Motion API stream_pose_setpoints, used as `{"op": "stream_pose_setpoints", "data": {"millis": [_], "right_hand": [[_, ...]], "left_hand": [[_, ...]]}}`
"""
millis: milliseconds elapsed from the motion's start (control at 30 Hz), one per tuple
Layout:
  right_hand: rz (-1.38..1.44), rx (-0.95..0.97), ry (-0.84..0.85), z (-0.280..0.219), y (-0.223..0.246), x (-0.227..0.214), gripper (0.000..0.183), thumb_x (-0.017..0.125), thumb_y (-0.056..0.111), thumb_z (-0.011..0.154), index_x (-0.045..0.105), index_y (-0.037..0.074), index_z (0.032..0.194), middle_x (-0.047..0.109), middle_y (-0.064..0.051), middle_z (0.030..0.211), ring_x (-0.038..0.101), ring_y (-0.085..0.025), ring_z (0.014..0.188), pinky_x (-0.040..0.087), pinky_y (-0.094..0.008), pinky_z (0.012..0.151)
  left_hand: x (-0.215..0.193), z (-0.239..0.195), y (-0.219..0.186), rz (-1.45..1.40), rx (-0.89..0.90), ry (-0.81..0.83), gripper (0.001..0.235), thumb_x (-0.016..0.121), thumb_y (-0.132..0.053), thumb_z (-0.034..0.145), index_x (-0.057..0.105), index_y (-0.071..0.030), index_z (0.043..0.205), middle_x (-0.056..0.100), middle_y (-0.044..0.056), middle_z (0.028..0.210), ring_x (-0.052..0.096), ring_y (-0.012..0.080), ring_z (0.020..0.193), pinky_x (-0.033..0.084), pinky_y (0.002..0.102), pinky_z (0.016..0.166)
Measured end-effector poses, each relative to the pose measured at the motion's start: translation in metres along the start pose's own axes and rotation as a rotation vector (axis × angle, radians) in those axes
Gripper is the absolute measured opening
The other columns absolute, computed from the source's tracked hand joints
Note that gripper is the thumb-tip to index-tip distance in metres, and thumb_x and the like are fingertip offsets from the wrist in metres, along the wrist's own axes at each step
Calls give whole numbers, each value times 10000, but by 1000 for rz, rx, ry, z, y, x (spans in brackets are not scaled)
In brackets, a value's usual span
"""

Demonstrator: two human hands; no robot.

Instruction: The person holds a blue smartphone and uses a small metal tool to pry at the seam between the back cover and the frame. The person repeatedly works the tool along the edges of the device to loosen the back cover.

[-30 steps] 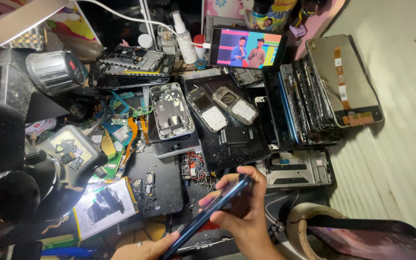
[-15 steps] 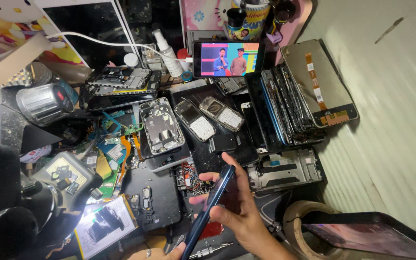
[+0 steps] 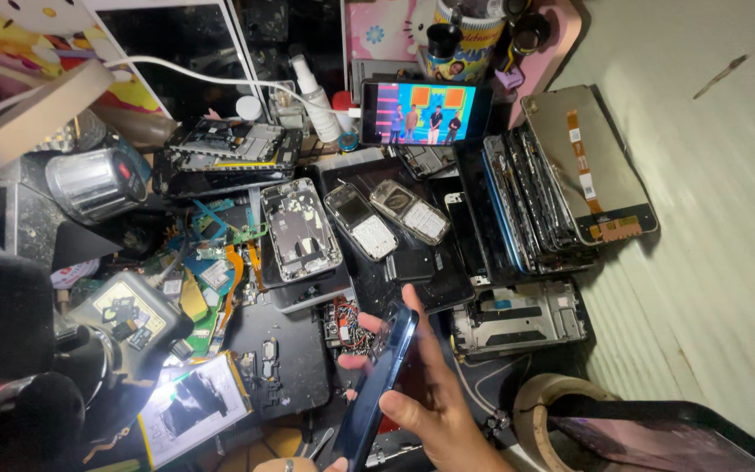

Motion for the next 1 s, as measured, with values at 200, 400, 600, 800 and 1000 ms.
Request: {"op": "stream_pose_setpoints", "data": {"millis": [200, 400, 600, 800, 1000], "right_hand": [[-56, -5, 21, -4, -3, 5, 1064, 766, 296, 862, 66, 222, 1659, 374, -265, 1630, 612, -350, 1302, 560, -476, 1041], [-109, -238, 175, -12, 8, 34, 1049, 784, 257, 963, -5, 207, 1653, 322, -256, 1586, 570, -322, 1277, 530, -489, 1025], [36, -98, 86, -33, -18, 10, 1012, 664, 226, 887, 35, 203, 1679, 448, -332, 1514, 640, -321, 1013, 536, -470, 907], [-111, -71, 111, -59, -23, -32, 950, 652, 248, 880, 139, 67, 1660, 455, -359, 1494, 621, -321, 1044, 537, -482, 889], [-76, -34, -22, -69, -54, -51, 738, 702, 246, 842, 368, -35, 1438, 506, -394, 1467, 629, -323, 1006, 520, -484, 901]], "left_hand": [[21, -4, -9, -44, 6, 20, 169, 731, -404, 940, 761, -264, 1030, 726, 20, 674, 757, 197, 661, 595, 349, 643], [3, 1, -44, -143, 88, -74, 144, 727, -375, 951, 780, -244, 977, 719, 8, 652, 756, 185, 653, 594, 335, 627], [-90, -20, -63, -223, 91, -154, 130, 768, -293, 874, 751, -164, 883, 695, 66, 689, 765, 220, 700, 619, 368, 665], [-162, -73, -23, 62, -559, -15, 347, 759, -501, 819, 639, -211, 967, 719, 64, 772, 764, 299, 698, 582, 467, 602], [-177, -68, -43, 163, -509, -19, 297, 722, -430, 840, 651, -219, 1038, 661, 74, 961, 732, 346, 674, 568, 494, 524]]}}
Point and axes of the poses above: each hand's wrist, its own z-axis towards the middle knuckle, its own x-axis out of the palm, y = z × x, the point moved 10 cm from there along z, towards the middle knuckle
